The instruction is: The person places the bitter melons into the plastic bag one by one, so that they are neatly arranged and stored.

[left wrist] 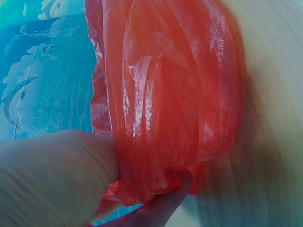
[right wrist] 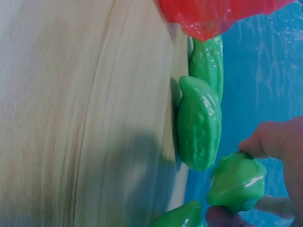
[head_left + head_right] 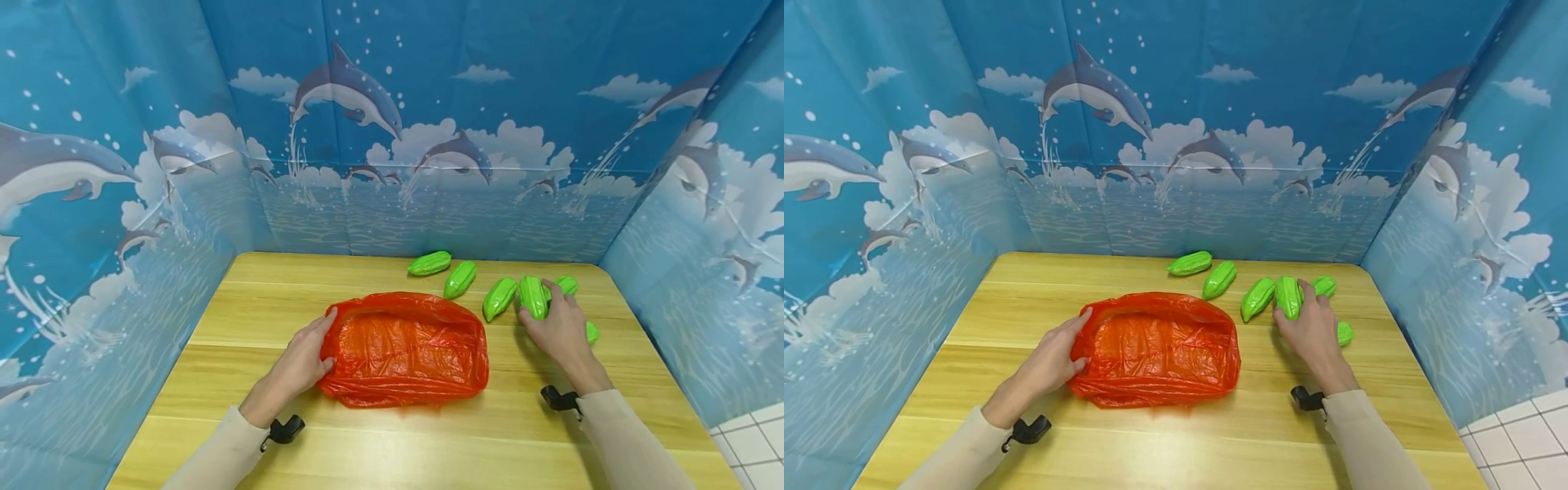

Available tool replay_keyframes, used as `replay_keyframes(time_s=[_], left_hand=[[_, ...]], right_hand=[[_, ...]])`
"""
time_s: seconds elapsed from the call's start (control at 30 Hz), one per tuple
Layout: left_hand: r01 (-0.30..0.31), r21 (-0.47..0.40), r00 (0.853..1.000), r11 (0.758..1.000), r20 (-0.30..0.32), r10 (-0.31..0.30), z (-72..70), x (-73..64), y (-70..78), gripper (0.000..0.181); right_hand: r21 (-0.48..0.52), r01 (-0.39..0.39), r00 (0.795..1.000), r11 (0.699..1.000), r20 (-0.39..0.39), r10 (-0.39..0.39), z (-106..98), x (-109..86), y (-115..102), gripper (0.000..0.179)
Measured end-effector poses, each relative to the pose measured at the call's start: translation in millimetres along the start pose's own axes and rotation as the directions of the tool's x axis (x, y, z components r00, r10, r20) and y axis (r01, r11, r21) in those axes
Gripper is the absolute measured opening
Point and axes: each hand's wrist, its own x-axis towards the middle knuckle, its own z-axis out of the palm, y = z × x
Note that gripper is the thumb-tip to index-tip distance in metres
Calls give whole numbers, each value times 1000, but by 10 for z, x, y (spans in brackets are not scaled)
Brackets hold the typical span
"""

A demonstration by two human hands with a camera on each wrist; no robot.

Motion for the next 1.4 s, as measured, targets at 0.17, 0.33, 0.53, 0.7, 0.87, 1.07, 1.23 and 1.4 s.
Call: replay_keyframes(time_s=[0.17, 0.33, 0.53, 0.7, 0.87, 1.07, 1.23, 1.4], left_hand=[[4, -2, 1000, 1000, 5, -4, 1, -5, -3, 99], [3, -2, 1000, 1000, 7, -3, 6, -3, -10, 100], [7, -3, 1000, 1000, 16, -7, 14, -6, -10, 99], [12, -9, 1000, 1000, 18, -12, 8, -8, -4, 100], [7, -10, 1000, 1000, 21, -7, 3, -1, -4, 100], [7, -7, 1000, 1000, 24, -7, -3, -3, 1, 101], [14, -8, 1000, 1000, 28, -13, 1, -7, -8, 102], [16, -9, 999, 1000, 35, -16, 5, -15, -19, 103]], right_hand=[[42, -3, 1000, 999, 22, 2, -33, -25, -14, 85], [70, 20, 999, 997, 35, -23, -70, -53, -36, 86], [83, 67, 997, 994, 42, -71, -136, -97, -103, 94], [94, 98, 993, 991, 48, -103, -203, -131, -216, 101], [105, 129, 990, 986, 41, -134, -268, -163, -344, 100], [132, 180, 983, 975, 20, -184, -332, -224, -541, 97], [173, 197, 978, 965, 41, -207, -363, -269, -714, 97], [218, 183, 974, 959, 93, -207, -378, -302, -879, 100]])
